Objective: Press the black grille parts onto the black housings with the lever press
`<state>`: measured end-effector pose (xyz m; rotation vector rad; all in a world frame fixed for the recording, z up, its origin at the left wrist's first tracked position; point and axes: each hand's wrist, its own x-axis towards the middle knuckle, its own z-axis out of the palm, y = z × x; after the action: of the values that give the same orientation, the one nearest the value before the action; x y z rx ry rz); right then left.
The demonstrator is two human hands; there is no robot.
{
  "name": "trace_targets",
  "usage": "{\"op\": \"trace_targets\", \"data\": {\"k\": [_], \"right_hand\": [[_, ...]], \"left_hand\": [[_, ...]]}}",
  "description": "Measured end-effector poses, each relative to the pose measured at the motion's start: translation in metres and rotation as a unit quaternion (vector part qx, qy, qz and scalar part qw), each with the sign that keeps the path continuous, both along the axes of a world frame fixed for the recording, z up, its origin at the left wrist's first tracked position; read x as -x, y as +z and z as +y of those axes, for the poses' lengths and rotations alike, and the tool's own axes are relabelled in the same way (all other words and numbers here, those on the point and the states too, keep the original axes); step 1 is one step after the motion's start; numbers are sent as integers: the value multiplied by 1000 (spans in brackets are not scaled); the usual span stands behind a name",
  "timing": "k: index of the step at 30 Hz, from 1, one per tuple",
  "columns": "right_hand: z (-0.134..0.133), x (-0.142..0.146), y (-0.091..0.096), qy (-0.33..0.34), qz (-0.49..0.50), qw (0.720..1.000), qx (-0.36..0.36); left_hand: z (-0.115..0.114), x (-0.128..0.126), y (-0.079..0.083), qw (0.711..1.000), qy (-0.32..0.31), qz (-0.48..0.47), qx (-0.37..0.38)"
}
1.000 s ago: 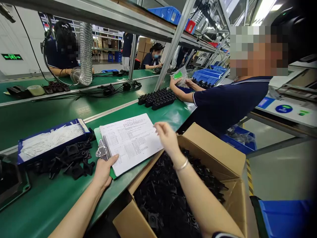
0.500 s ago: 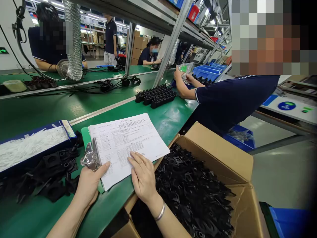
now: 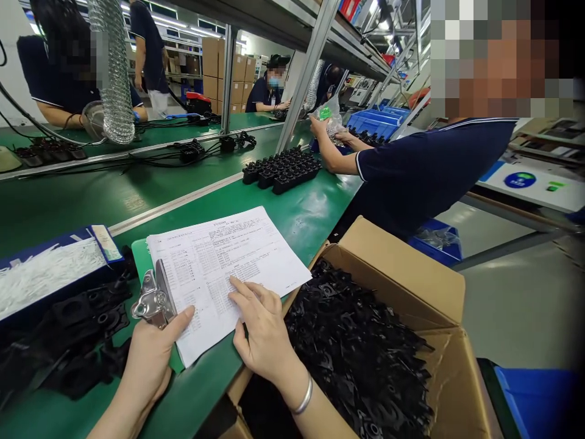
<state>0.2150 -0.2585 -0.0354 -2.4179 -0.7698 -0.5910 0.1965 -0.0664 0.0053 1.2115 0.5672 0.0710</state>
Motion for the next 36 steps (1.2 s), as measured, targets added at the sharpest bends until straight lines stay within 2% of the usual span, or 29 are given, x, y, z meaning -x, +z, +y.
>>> {"op": "trace_targets", "data": {"k": [10,18,24,36], "right_hand": [[2,-2,-3,-23,-11,1000,-16],[2,-2,-7,-20,-17,998,-49],[2,-3,-14,0,-67,995,-79],[3,-4,-13,-11,-78,993,-89]], "left_hand": [[0,-4,-7,1000,5,-8,12],[3,0,-2,1000,-13,6,14],[-1,0,-1,1000,0,-10,14],[2,0,-3,1000,-12,-3,17]]}}
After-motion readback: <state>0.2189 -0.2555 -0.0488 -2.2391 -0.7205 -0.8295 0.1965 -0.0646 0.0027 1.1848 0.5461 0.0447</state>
